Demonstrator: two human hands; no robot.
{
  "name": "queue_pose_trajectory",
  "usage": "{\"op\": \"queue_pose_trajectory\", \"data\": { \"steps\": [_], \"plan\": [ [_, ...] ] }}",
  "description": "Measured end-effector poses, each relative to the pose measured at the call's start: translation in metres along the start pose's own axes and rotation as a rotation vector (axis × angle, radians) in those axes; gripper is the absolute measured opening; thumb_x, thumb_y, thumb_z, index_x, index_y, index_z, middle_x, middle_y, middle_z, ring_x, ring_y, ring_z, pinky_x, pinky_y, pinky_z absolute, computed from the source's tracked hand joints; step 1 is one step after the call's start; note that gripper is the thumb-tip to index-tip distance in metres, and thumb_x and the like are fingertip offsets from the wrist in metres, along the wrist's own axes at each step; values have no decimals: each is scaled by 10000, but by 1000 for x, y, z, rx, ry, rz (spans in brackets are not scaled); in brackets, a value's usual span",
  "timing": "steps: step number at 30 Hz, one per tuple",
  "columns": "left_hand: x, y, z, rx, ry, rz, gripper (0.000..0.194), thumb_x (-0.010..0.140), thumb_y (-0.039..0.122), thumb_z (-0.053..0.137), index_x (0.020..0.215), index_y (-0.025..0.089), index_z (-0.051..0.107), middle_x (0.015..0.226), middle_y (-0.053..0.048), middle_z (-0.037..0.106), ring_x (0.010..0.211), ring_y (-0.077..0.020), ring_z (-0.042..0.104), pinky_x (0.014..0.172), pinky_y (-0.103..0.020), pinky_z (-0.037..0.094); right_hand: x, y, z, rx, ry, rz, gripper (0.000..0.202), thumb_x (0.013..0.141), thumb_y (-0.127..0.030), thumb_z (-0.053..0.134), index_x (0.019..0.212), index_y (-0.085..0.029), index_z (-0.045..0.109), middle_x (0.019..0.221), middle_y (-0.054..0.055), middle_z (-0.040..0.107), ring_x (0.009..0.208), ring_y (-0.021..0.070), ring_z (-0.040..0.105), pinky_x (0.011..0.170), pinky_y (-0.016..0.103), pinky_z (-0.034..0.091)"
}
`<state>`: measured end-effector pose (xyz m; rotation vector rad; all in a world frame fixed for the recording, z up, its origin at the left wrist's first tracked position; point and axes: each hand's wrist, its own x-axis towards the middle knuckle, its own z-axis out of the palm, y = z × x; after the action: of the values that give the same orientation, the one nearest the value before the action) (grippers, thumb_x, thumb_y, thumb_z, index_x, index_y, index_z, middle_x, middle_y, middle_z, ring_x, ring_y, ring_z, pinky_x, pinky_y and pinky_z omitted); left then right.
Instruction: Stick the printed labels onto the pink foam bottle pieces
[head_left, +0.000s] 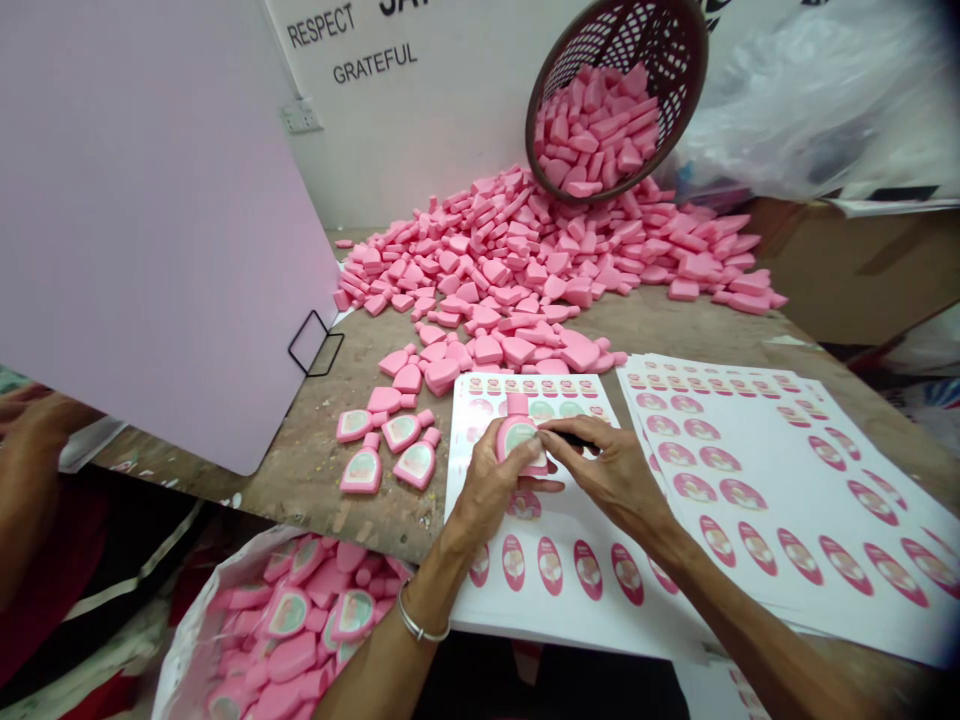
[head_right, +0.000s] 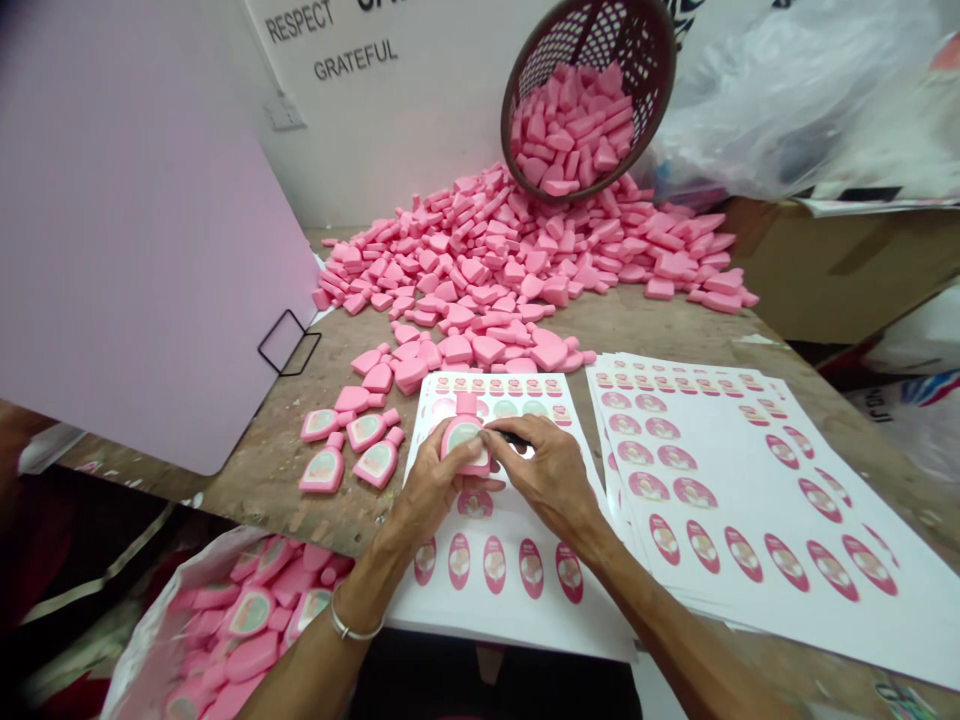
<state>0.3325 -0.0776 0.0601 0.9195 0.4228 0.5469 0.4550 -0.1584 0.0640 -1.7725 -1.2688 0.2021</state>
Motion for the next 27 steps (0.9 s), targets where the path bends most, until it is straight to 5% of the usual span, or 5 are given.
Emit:
{"op": "queue_pose_trajectory", "data": {
  "steps": [6, 13, 20, 23, 27],
  "plan": [
    [-3, 0, -1, -16, -25, -4, 305, 790, 223, 650, 1053, 129, 527, 969, -71, 616, 802, -161, 633, 644, -305, 594, 4, 7, -10, -568, 184, -26, 380, 891, -443, 511, 1073, -152, 673, 884, 140, 666, 893, 302, 583, 775, 460, 418],
    [-15, 5, 8, -26, -126, -128, 399, 741, 160, 676, 1107, 140, 517, 986, -73, 621, 868, -192, 644, 748, -375, 576, 15, 10, -4, 115, 3, 221, 566, 708, -554, 689, 1160, -230, 585, 1157, 76, 643, 1037, 245, 607, 862, 370, 495],
    [-16, -4, 2, 5, -39, -113, 383, 861, 433, 569, 1077, 116, 554, 962, -122, 666, 822, -207, 666, 751, -340, 534, -3, 12, -9, 68, -204, 254, 818, 592, -523, 772, 1302, -241, 480, 1291, 98, 566, 1145, 280, 557, 894, 395, 490],
    [-18, -2, -14, 295, 156, -119, 434, 864, 549, 490, 995, 144, 572, 852, -90, 675, 708, -199, 654, 667, -319, 510, 4, 32, -19, 23, -212, 269, 723, 646, -526, 730, 1272, -237, 510, 1250, 98, 601, 1066, 261, 607, 842, 379, 509],
    [-23, 18, -63, 1028, 562, 132, 421, 884, 555, 414, 871, 183, 611, 774, -55, 649, 740, -219, 618, 672, -310, 460, 47, 78, -30, -168, 15, 376, 379, 781, -471, 600, 1075, -233, 631, 1019, 64, 704, 916, 223, 659, 789, 336, 504]
  ]
}}
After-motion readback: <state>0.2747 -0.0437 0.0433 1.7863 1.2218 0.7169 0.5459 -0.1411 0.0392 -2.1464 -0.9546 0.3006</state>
